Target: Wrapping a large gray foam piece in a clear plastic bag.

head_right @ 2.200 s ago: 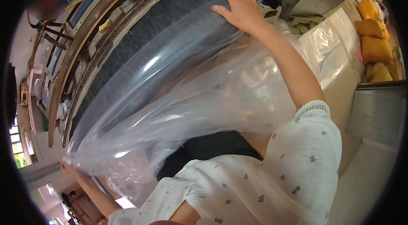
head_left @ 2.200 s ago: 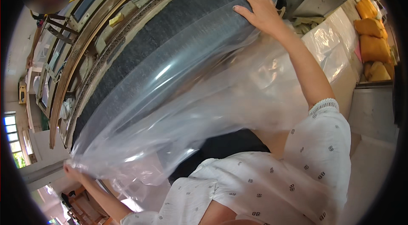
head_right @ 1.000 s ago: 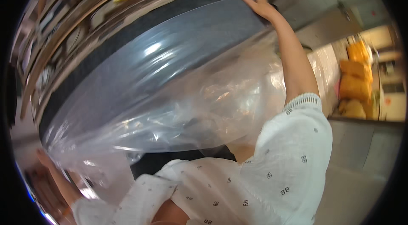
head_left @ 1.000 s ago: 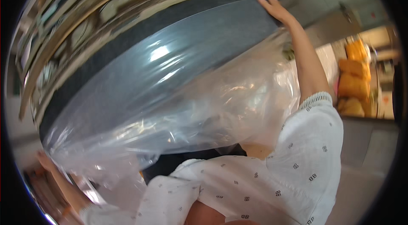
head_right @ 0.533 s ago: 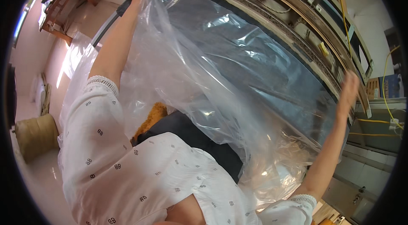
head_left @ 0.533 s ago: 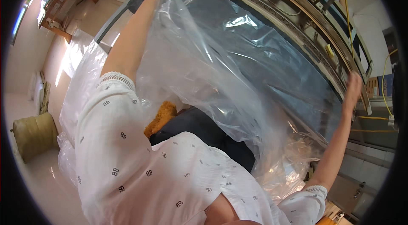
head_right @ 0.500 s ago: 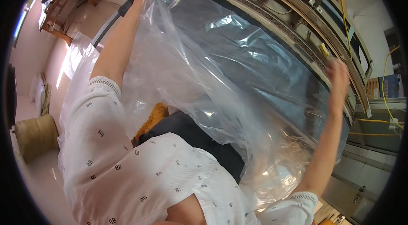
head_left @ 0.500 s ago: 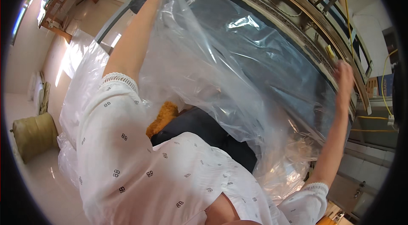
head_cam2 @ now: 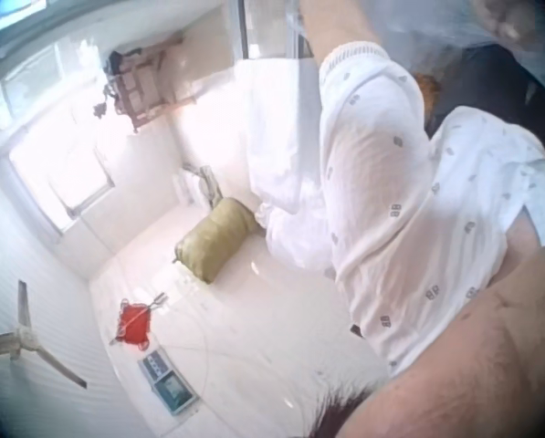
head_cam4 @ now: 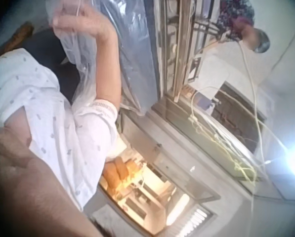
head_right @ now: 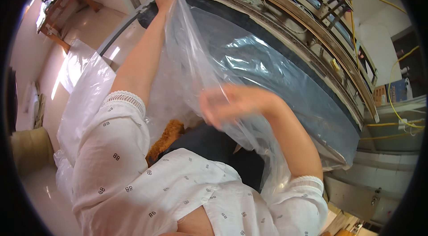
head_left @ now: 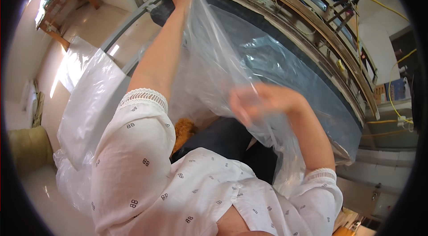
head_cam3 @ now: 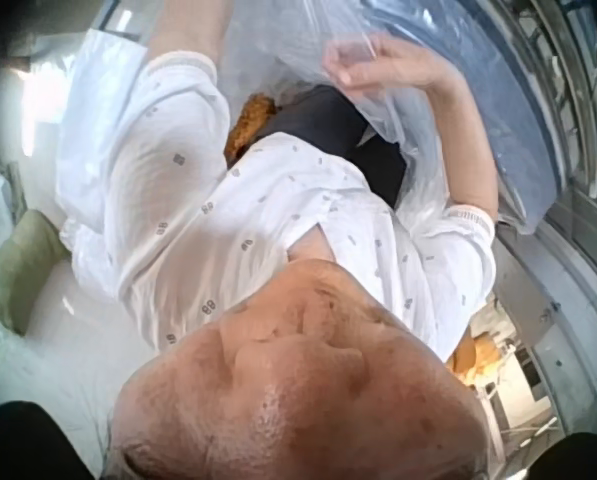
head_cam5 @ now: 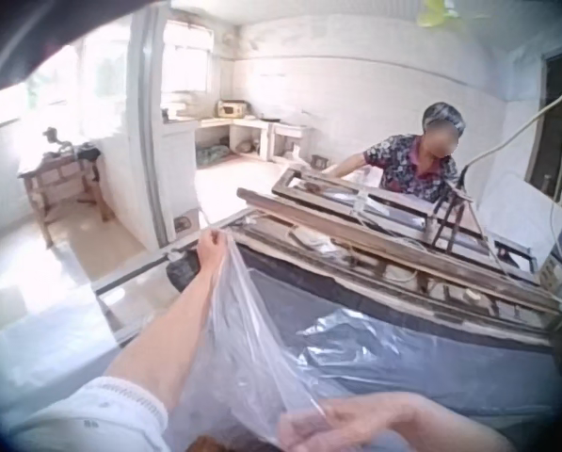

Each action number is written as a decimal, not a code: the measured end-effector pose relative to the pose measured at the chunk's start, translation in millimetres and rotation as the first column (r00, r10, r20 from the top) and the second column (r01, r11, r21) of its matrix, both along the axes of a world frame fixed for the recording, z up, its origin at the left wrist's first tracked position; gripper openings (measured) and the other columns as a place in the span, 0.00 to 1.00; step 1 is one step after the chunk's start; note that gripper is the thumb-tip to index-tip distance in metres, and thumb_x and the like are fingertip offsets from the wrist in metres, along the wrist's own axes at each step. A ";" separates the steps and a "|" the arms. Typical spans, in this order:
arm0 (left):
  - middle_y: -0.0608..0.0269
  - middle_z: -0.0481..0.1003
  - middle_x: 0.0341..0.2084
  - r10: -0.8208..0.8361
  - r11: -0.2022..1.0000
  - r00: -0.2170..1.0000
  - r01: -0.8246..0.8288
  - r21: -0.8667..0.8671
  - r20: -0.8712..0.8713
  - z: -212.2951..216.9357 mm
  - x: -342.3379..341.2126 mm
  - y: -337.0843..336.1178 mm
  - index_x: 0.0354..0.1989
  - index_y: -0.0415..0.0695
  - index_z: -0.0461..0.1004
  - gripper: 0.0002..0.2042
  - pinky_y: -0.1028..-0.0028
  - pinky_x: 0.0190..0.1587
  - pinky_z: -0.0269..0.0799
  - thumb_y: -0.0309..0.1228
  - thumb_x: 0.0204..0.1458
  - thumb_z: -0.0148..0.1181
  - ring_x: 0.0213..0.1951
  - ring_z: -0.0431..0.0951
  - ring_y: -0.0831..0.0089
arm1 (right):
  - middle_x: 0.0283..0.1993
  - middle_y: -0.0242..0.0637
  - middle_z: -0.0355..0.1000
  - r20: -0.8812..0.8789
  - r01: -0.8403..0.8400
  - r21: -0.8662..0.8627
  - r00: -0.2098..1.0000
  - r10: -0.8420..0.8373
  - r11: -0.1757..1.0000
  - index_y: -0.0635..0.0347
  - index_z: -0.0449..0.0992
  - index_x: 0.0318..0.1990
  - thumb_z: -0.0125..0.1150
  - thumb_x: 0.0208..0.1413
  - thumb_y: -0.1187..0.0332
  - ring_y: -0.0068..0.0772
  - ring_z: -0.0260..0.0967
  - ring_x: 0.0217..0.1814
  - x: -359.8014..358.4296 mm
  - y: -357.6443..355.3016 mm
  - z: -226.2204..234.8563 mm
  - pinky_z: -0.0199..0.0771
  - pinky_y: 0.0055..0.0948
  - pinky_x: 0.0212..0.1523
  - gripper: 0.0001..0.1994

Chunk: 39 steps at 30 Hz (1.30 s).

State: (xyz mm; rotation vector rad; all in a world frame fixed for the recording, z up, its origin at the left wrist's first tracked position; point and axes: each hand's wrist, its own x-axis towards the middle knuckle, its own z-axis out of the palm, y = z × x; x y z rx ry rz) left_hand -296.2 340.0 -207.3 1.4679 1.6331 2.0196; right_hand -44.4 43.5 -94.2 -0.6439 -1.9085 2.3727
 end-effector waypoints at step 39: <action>0.48 0.72 0.38 0.071 0.836 -0.004 -0.545 0.061 -0.998 1.5 -212.4 19.3 0.43 0.38 0.67 0.17 0.59 0.42 0.67 0.38 0.54 0.42 0.39 0.72 0.52 | 0.53 0.41 0.64 -0.431 -0.347 0.895 -0.507 -0.747 -0.281 0.54 0.65 0.54 0.54 0.48 0.46 0.43 0.58 0.55 440.2 -252.7 -90.7 0.59 0.34 0.52 0.29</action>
